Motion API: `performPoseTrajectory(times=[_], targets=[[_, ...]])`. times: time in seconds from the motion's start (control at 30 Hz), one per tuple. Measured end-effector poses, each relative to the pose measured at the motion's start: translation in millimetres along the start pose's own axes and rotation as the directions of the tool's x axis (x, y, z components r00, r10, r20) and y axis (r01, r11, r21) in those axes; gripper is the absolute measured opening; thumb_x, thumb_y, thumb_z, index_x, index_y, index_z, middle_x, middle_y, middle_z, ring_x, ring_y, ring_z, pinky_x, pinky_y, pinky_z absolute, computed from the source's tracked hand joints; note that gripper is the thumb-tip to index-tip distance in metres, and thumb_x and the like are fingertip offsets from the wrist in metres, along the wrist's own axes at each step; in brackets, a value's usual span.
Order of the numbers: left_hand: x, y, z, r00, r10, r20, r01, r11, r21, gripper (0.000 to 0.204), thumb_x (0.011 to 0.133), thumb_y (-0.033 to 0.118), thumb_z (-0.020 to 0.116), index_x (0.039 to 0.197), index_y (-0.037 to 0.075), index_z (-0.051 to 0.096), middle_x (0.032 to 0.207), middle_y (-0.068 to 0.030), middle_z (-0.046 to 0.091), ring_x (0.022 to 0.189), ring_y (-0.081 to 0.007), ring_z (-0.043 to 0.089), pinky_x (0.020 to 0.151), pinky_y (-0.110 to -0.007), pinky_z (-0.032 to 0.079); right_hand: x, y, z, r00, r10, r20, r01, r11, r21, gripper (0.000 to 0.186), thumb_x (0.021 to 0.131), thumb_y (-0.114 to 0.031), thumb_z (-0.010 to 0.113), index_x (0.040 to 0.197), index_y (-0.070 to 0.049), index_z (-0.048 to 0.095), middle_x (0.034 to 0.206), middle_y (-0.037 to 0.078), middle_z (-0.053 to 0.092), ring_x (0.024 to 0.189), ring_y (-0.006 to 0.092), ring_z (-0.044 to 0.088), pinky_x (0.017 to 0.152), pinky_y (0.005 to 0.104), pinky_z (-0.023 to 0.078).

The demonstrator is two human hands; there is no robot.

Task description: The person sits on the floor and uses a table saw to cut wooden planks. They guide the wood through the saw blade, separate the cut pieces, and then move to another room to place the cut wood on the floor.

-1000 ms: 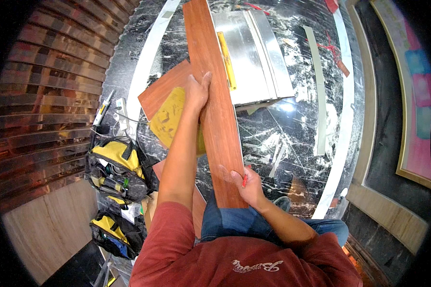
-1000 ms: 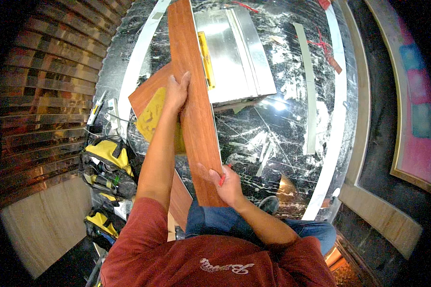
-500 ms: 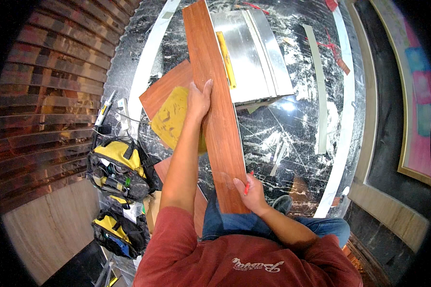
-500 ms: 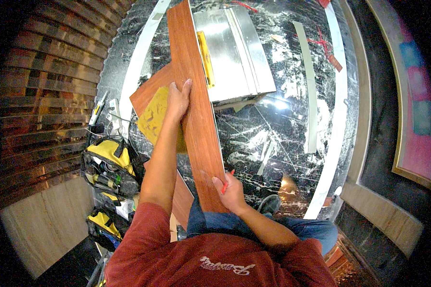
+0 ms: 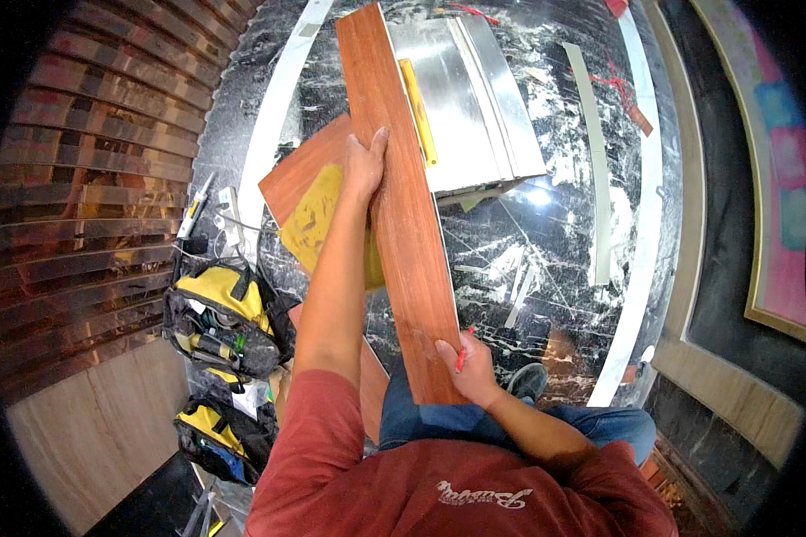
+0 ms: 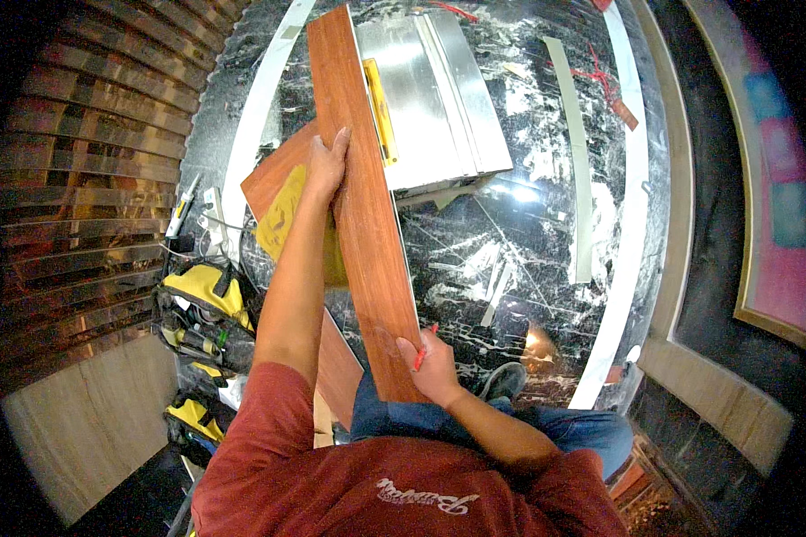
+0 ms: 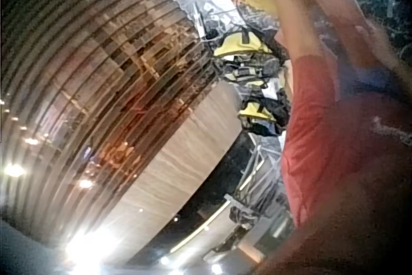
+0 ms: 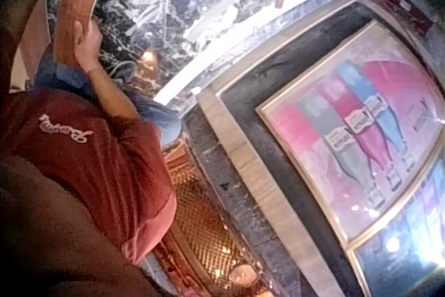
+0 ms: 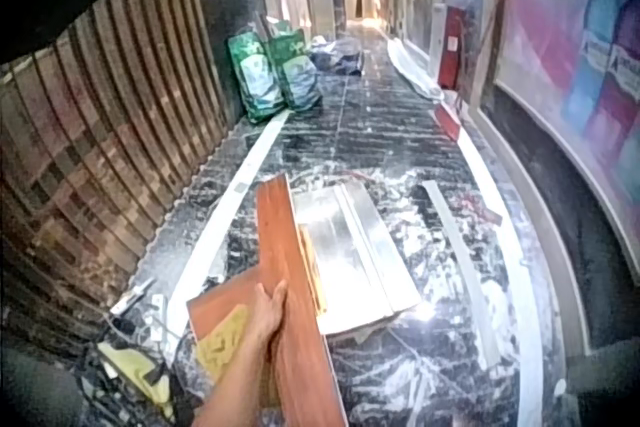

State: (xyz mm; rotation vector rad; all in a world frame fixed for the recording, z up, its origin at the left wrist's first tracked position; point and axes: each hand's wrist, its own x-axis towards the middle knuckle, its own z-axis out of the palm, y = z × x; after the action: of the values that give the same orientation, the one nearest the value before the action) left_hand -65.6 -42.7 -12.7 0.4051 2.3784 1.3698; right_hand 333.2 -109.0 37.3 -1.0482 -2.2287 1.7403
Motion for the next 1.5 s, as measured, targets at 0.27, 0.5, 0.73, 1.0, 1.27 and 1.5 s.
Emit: performPoseTrajectory(times=[0.27,0.5,0.73,1.0,1.27,1.5], targets=[[-20,-5,-4,1.000,0.011,-0.016,-0.012,0.999,-0.050,0.066,0.100,0.043,0.066,0.132,-0.014,0.052,0.130,-0.0340,0.063,0.125,-0.0437,0.062,0.105,-0.046,0.047,-15,-21,-7,1.000,-0.015,0.007,0.014,0.994,0.107,0.020,0.100,-0.015,0.069,0.114,0.000,0.069,0.091,0.020,0.075,0.079,0.0243,0.075,0.071,0.0358,0.057],[-43,17,-7,1.000,0.006,-0.019,-0.006,1.000,-0.030,0.062,0.099,0.040,0.068,0.127,-0.014,0.055,0.126,-0.0314,0.066,0.119,-0.0400,0.066,0.101,-0.043,0.050,-28,-5,-7,0.998,0.052,0.027,-0.054,0.997,0.056,0.020,0.099,-0.016,0.071,0.110,0.000,0.069,0.088,0.021,0.074,0.077,0.0284,0.074,0.068,0.0373,0.056],[-44,14,-9,1.000,-0.025,-0.015,0.025,1.000,0.003,0.061,0.099,0.038,0.069,0.128,-0.014,0.056,0.126,-0.0314,0.067,0.118,-0.0398,0.066,0.100,-0.044,0.050,-6,12,0,0.999,0.000,0.048,-0.004,0.995,0.101,0.020,0.099,-0.018,0.071,0.103,0.002,0.068,0.077,0.018,0.068,0.066,0.0253,0.067,0.063,0.0387,0.052],[-55,10,-8,0.999,0.007,-0.039,-0.006,1.000,0.018,0.063,0.099,0.041,0.068,0.128,-0.014,0.056,0.127,-0.0321,0.066,0.121,-0.0418,0.065,0.101,-0.044,0.050,-13,8,2,0.999,0.042,0.017,-0.044,0.987,0.152,0.020,0.100,-0.017,0.070,0.107,0.002,0.070,0.081,0.013,0.071,0.070,0.0148,0.065,0.065,0.0341,0.053],[-72,8,-8,1.000,0.003,-0.028,-0.002,0.999,0.033,0.064,0.099,0.044,0.067,0.128,-0.012,0.057,0.127,-0.0328,0.066,0.122,-0.0433,0.064,0.102,-0.045,0.049,-29,14,1,0.999,0.035,0.004,-0.035,0.977,0.208,0.018,0.100,-0.016,0.069,0.105,0.001,0.071,0.081,0.015,0.071,0.070,0.0175,0.066,0.066,0.0346,0.053],[-76,-4,-8,1.000,0.011,-0.023,-0.011,0.999,0.033,0.067,0.098,0.047,0.066,0.128,-0.012,0.056,0.127,-0.0340,0.065,0.124,-0.0448,0.062,0.103,-0.046,0.048,-37,17,1,1.000,-0.016,-0.005,0.016,0.993,0.119,0.023,0.101,-0.021,0.068,0.103,0.001,0.071,0.081,0.019,0.070,0.070,0.0242,0.068,0.066,0.0380,0.053]])
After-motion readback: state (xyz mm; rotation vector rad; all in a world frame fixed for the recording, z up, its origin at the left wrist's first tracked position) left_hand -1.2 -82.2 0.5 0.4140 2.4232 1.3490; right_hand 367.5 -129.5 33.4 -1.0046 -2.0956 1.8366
